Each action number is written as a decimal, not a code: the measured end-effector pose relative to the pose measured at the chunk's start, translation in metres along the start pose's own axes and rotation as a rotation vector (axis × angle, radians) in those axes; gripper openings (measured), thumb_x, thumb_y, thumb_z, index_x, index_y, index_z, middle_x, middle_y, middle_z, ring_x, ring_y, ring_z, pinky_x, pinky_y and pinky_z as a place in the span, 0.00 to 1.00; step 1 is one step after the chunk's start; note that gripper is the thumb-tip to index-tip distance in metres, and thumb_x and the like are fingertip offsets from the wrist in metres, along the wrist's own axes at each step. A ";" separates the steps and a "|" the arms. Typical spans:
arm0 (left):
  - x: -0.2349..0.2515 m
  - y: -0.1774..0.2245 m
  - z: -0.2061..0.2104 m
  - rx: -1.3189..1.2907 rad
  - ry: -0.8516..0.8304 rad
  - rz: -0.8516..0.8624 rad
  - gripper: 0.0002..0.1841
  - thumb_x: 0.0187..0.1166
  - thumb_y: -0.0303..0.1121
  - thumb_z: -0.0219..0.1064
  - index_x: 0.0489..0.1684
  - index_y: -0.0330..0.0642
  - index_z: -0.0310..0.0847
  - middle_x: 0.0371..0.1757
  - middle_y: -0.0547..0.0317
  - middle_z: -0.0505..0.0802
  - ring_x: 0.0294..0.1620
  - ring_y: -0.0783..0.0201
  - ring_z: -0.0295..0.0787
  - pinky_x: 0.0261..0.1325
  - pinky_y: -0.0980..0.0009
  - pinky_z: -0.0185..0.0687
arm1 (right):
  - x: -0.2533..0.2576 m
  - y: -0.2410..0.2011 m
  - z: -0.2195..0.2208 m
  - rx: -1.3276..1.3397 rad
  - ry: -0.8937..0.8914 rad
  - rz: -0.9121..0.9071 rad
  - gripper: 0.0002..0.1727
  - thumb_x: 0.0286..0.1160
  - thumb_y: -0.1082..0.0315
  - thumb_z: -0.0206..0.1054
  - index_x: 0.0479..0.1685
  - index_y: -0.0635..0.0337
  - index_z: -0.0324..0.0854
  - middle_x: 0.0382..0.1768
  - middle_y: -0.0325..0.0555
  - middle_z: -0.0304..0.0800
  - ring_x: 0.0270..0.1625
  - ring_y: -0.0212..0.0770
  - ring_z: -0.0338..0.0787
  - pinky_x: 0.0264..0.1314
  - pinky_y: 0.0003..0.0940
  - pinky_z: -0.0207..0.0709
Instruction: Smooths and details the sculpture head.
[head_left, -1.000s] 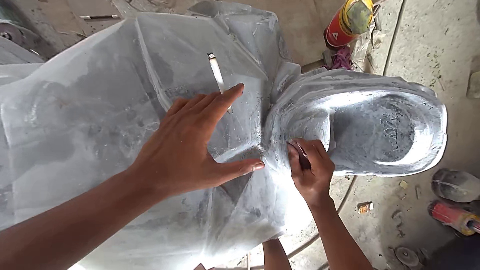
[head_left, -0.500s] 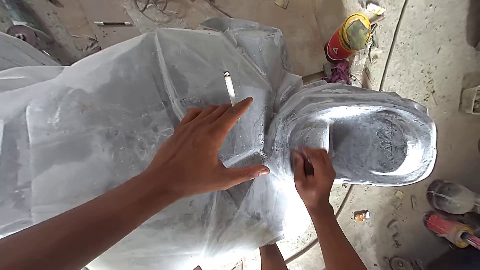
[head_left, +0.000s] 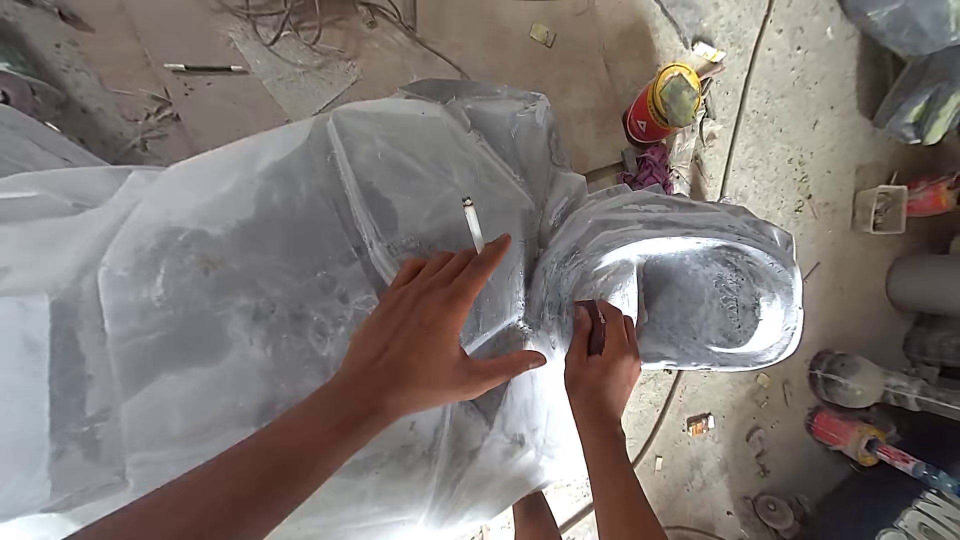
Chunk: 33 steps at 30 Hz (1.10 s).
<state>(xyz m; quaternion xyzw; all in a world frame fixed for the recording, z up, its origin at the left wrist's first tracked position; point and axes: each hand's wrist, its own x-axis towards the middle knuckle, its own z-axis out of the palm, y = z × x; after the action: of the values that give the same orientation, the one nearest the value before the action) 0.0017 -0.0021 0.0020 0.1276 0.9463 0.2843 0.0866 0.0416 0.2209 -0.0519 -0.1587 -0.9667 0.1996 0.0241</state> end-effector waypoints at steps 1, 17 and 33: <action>0.000 0.000 0.000 0.000 -0.005 0.000 0.64 0.53 0.85 0.60 0.94 0.53 0.57 0.68 0.58 0.88 0.64 0.59 0.83 0.66 0.53 0.73 | 0.002 -0.001 0.001 0.002 0.010 0.031 0.16 0.84 0.50 0.64 0.57 0.47 0.89 0.38 0.44 0.87 0.32 0.46 0.88 0.27 0.51 0.81; 0.001 0.000 0.000 -0.009 -0.009 -0.023 0.63 0.52 0.87 0.58 0.91 0.52 0.62 0.67 0.60 0.89 0.65 0.60 0.83 0.67 0.54 0.73 | 0.038 -0.063 -0.001 -0.060 -0.039 0.523 0.22 0.88 0.44 0.53 0.60 0.47 0.82 0.47 0.56 0.89 0.46 0.63 0.90 0.36 0.67 0.78; -0.001 0.000 0.000 -0.012 0.015 -0.015 0.63 0.52 0.86 0.60 0.91 0.51 0.63 0.63 0.59 0.90 0.62 0.60 0.84 0.64 0.55 0.74 | 0.029 -0.014 0.023 0.061 0.136 0.109 0.20 0.86 0.44 0.61 0.61 0.43 0.88 0.47 0.43 0.87 0.41 0.44 0.88 0.33 0.51 0.80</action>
<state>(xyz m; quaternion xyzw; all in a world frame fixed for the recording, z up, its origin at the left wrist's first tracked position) 0.0028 -0.0019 0.0020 0.1181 0.9460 0.2904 0.0825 0.0070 0.2090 -0.0676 -0.2236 -0.9462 0.2186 0.0836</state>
